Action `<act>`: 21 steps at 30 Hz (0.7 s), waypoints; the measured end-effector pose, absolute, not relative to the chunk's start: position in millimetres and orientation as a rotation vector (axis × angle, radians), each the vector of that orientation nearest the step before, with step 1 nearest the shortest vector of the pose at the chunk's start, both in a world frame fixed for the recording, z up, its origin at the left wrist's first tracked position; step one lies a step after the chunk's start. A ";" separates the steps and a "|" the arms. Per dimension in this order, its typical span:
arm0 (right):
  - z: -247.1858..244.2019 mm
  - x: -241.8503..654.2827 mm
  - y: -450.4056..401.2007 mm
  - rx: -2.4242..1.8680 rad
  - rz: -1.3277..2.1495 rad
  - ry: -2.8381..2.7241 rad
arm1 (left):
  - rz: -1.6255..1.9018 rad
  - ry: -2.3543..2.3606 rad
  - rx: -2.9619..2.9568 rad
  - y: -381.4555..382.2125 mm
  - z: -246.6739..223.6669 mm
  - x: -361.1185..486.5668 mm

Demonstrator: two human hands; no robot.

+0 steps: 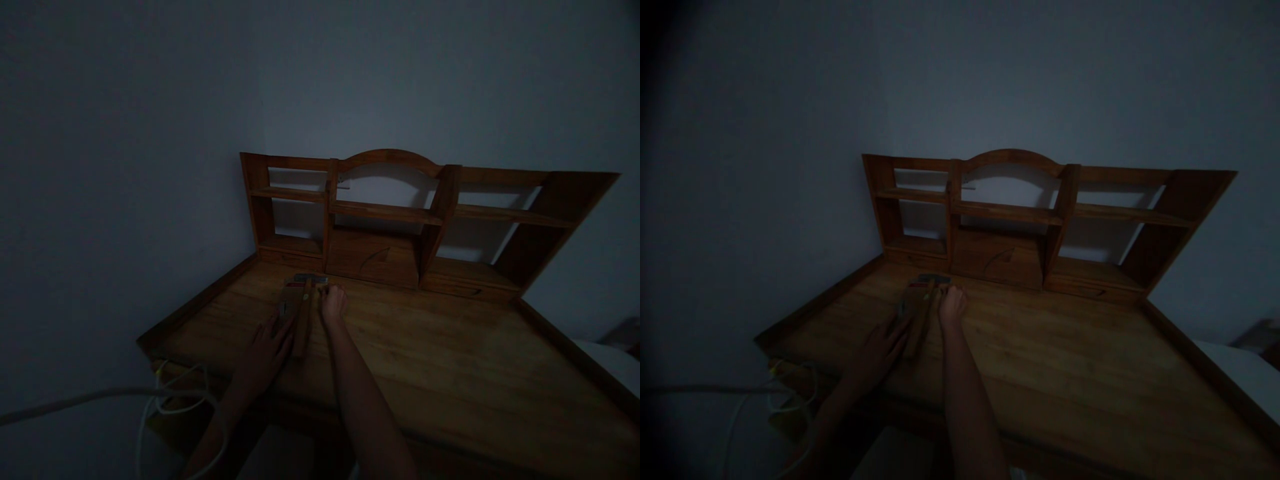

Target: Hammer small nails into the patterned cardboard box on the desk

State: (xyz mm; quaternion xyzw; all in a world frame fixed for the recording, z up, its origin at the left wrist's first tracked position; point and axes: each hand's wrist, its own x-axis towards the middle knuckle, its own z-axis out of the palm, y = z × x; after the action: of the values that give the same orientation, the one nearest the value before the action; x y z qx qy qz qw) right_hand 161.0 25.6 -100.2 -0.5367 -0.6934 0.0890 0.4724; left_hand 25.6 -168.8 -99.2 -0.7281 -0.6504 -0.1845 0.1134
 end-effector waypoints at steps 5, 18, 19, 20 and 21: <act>-98.2 160.7 26.2 -1.330 0.255 -1.732 | -0.557 -1.916 -2.126 -169.1 -97.7 27.2; -85.2 160.7 21.8 -1.158 0.457 -1.691 | -0.460 -1.840 -2.185 -167.1 -105.5 21.5; -83.3 157.7 22.4 -1.109 0.487 -1.698 | -0.440 -1.831 -2.190 -167.1 -106.2 20.8; -81.7 153.9 22.9 -1.052 0.528 -1.717 | -0.426 -1.830 -2.184 -166.9 -107.0 20.1; -80.6 149.6 23.0 -0.987 0.576 -1.748 | -0.415 -1.827 -2.179 -166.5 -108.0 19.4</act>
State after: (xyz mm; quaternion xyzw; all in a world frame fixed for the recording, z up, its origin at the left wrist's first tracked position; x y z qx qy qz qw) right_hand 149.6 23.0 -80.6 -0.4086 -0.7235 0.2383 0.5028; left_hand 19.4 -166.5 -108.0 -0.7514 -0.6301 -0.1432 0.1337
